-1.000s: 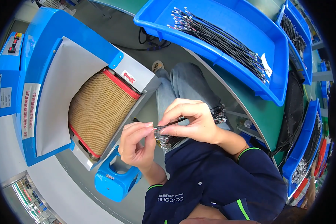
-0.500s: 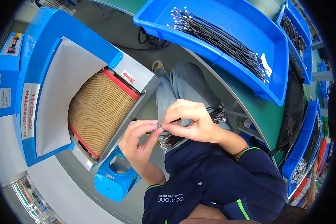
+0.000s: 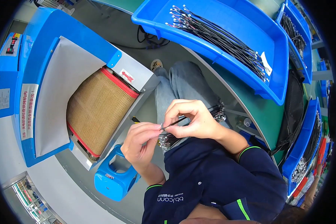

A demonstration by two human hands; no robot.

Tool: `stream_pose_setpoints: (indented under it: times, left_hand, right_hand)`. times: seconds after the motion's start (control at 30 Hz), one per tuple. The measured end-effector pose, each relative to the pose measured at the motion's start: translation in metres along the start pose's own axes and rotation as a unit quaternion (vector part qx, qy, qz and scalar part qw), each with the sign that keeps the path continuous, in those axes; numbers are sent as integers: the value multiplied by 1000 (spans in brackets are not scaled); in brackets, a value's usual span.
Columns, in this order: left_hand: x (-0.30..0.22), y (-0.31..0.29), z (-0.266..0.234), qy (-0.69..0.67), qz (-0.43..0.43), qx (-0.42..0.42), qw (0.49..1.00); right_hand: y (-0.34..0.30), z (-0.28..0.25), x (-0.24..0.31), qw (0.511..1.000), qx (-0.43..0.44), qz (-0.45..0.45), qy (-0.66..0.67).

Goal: The person assembles small electronic cable components by hand at a factory workstation, working with black wires, white connectors, and heat-shrink tubing.

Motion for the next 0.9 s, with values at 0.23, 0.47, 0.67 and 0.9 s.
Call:
stream_pose_setpoints:
  times: [0.23, 0.47, 0.67, 0.9]
  left_hand:
    - [3, -2, 0, 27, -2, 3, 1000]
    - [17, -7, -8, 90, -41, 4, 995]
    - [21, -8, -3, 126, -18, 57, 990]
    - [23, -11, 2, 137, 6, 79, 987]
  right_hand:
    - [1, -3, 3, 999, 7, 48, -3]
    - [-4, -16, 0, 988, -5, -4, -155]
    - [-5, -18, -2, 983, -12, -19, -184]
    - [-7, -18, -4, 974, -12, -80, -212]
Point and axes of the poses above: each hand's wrist, its own y-axis towards the middle knuckle, its own z-axis out of the palm, x = y × z, the point moved 6 cm from there along y, towards the middle knuckle, and after that the axes turned 5 degrees about -y, right-handed, at the moved point
